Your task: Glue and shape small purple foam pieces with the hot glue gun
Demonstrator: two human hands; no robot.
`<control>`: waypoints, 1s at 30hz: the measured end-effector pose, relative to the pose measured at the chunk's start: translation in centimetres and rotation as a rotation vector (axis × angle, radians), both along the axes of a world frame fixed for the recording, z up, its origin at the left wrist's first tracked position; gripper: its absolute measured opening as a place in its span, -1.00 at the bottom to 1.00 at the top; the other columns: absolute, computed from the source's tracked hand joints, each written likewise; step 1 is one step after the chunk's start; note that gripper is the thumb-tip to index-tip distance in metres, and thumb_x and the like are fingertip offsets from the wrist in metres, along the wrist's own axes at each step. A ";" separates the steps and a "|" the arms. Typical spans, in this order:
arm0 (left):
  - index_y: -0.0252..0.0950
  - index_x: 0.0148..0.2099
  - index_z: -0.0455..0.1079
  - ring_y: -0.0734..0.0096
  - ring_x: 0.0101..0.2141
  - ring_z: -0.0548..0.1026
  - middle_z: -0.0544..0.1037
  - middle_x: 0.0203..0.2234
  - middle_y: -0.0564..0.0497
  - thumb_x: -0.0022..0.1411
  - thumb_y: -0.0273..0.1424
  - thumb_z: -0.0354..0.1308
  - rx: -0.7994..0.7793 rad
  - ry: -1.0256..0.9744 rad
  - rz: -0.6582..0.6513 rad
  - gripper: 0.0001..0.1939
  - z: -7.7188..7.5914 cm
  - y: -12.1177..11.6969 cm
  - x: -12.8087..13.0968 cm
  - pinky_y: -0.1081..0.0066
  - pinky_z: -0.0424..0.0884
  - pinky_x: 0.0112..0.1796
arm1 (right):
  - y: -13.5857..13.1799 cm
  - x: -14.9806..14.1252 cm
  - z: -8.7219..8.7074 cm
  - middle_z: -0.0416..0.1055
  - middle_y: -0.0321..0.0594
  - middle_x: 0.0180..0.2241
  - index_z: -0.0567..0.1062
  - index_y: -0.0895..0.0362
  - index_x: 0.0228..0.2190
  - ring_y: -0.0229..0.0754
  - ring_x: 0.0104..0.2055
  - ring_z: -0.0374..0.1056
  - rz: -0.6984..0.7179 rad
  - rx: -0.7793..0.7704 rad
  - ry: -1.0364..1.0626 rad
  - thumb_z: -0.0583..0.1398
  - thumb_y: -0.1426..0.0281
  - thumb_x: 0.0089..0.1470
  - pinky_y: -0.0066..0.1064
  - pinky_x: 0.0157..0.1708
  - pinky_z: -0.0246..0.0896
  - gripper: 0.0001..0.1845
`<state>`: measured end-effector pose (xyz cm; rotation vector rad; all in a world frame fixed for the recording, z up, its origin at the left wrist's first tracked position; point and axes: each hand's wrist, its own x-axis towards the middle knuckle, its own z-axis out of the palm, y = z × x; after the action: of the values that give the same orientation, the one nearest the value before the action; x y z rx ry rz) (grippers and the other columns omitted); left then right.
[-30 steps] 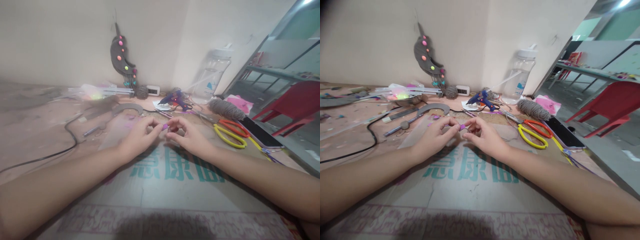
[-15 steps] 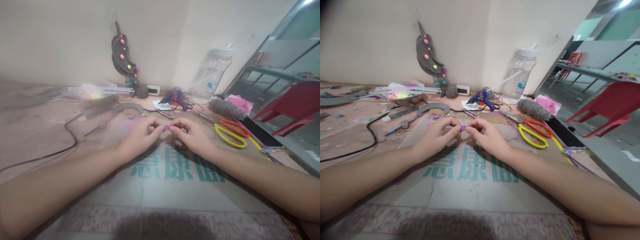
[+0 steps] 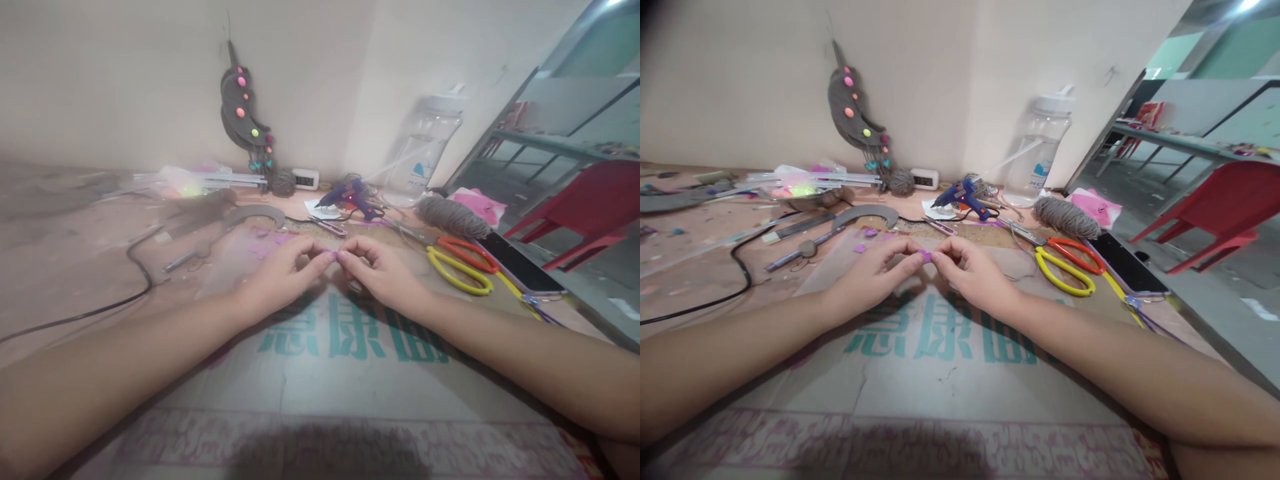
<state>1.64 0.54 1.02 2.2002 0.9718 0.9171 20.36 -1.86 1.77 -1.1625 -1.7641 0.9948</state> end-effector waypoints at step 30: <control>-0.30 -0.36 0.35 0.37 -0.33 0.42 0.46 -0.43 0.04 0.30 -0.29 0.02 -0.094 -0.060 0.047 -0.77 0.4 0.2 0.3 0.38 0.33 -0.27 | 0.3 0.6 -0.5 0.39 -0.32 -0.46 0.42 0.10 -0.20 -0.24 -0.39 0.31 -0.072 0.336 -0.202 0.23 0.32 0.13 -0.42 -0.38 0.22 -0.81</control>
<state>1.94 0.71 1.41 2.0680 1.0212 0.9349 20.94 -1.54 1.25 -1.1298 -1.9421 0.5255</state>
